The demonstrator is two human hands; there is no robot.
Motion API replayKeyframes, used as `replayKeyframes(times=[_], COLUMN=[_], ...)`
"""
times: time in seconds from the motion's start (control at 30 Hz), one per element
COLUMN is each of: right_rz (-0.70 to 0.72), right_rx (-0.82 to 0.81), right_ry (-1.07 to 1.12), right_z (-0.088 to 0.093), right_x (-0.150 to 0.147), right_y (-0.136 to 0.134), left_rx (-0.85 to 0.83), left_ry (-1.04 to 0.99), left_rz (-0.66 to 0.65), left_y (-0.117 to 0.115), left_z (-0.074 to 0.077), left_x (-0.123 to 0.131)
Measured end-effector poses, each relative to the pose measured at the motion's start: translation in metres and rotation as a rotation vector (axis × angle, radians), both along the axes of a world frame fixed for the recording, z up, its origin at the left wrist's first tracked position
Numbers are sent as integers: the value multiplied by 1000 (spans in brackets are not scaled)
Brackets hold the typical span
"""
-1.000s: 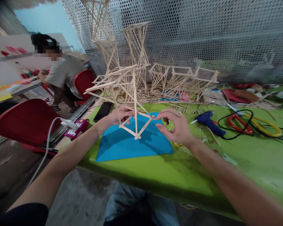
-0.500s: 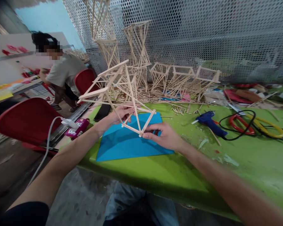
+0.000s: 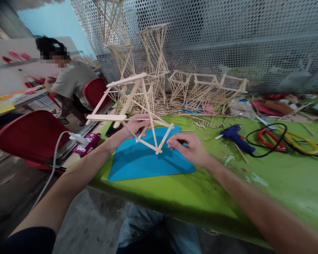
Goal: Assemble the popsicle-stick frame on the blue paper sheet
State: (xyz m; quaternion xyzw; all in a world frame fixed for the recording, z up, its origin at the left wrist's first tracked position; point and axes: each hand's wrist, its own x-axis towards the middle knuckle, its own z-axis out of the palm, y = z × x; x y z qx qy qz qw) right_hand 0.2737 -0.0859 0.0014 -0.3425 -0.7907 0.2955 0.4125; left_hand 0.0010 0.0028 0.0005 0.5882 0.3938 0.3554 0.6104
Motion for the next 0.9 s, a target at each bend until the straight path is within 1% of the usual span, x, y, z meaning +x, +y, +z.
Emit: replayKeyframes(times=[0.07,0.13,0.17,0.2,0.27,0.33,0.43,0.5,0.67,0.83,0.9], right_rz=[-171,-332,-385,-409,-374,-258,-69,13,95,115,126], right_rx=[154,269,307,335,371,361,285,247,155,112,91], right_ry=[87,166,188,190,140,59,-25,-48,-58,-60,-57], right_z=[-2,-3,-4,-4,-3,-1,1,1,0,-2,-2], right_x=[6,13,16,19,23,23,19,16,13,10,10], right_y=[2,6,9,11,15,17,16,15,13,13,13], left_rx=[51,100,112,115,97,80,91,120,138,142,182], left_ry=[-38,-74,-81,-80,-62,-40,-17,-2,31,50,57], left_rz=[-49,-104,-128,-144,-167,-177,-216,-241,-237,-358,-330], left_y=[2,4,3,3,2,2,4,6,5,-1,-3], left_z=[-4,-7,-8,-8,-8,-8,-10,-11,-10,-3,-1], left_x=[-3,-5,-6,-7,-8,-8,-9,-10,-12,-12,-12])
